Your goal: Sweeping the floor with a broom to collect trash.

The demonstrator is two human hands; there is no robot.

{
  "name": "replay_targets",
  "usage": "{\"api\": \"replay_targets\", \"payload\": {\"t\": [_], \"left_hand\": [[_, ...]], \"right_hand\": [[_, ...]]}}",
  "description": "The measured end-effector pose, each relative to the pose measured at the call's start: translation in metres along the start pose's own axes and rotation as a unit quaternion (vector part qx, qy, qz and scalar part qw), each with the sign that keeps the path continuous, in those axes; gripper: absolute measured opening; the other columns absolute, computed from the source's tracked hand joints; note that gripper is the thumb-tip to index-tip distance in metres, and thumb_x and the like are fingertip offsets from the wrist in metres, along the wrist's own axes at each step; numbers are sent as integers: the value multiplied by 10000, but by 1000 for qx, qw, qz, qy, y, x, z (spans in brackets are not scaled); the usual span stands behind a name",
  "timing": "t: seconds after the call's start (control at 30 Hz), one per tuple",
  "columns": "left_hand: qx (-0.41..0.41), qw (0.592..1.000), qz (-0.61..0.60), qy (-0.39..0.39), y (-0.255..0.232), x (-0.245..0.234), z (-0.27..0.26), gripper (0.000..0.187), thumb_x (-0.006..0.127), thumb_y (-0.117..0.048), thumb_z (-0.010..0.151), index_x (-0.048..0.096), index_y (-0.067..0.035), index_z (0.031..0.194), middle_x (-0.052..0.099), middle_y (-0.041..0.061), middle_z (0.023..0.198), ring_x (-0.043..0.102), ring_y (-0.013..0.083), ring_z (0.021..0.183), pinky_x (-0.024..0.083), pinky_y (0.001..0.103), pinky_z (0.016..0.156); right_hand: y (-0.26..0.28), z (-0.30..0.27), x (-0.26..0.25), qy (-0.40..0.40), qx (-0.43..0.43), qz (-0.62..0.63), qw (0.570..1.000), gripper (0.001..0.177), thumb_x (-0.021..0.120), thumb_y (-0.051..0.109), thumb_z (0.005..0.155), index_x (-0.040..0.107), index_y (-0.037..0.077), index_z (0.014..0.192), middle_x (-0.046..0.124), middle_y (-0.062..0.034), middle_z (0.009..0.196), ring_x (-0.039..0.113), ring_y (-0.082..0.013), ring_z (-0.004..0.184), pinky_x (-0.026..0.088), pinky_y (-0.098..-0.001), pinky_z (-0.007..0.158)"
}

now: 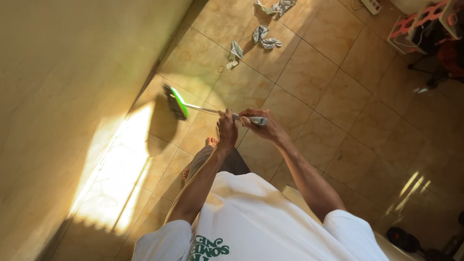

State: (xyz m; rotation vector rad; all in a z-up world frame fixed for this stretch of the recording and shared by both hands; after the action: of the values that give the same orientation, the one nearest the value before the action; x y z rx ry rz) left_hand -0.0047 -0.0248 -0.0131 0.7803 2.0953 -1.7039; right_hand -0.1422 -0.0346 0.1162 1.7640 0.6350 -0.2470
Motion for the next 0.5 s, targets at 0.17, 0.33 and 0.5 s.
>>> {"api": "replay_targets", "payload": {"t": [0.17, 0.33, 0.5], "left_hand": [[41, 988, -123, -85, 48, 88, 17, 320, 621, -93, 932, 621, -1, 1238, 698, 268, 1048, 726, 415, 930, 571, 497, 771], [49, 984, -170, -27, 25, 94, 50, 349, 627, -156, 945, 619, -12, 1263, 684, 246, 1110, 738, 374, 919, 588, 460, 744], [51, 993, -106, 29, -24, 40, 48, 300, 588, -147, 1003, 632, -27, 1275, 661, 244, 1205, 755, 366, 888, 595, 451, 713]], "right_hand": [[-16, 15, 1, 80, -45, -113, 989, 258, 702, 248, 906, 706, 46, 1066, 729, -145, 848, 678, -299, 672, 530, -432, 625], [-34, 8, 6, 53, -76, -202, 975, 224, 720, 230, 921, 653, 18, 946, 657, -155, 828, 647, -351, 700, 525, -462, 644], [-13, -10, 7, -40, -106, -233, 966, 276, 714, 211, 922, 679, 29, 1127, 652, -152, 844, 650, -342, 655, 531, -464, 616]]}}
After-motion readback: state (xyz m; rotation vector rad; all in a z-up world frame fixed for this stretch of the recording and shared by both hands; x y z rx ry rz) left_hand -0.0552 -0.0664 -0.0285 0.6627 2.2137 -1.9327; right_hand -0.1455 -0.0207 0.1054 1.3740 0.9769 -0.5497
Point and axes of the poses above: each hand's wrist, its own z-axis towards the middle knuckle, its own x-axis out of the palm, y = z × x, the point moved 3 cm from there along z, towards the middle knuckle
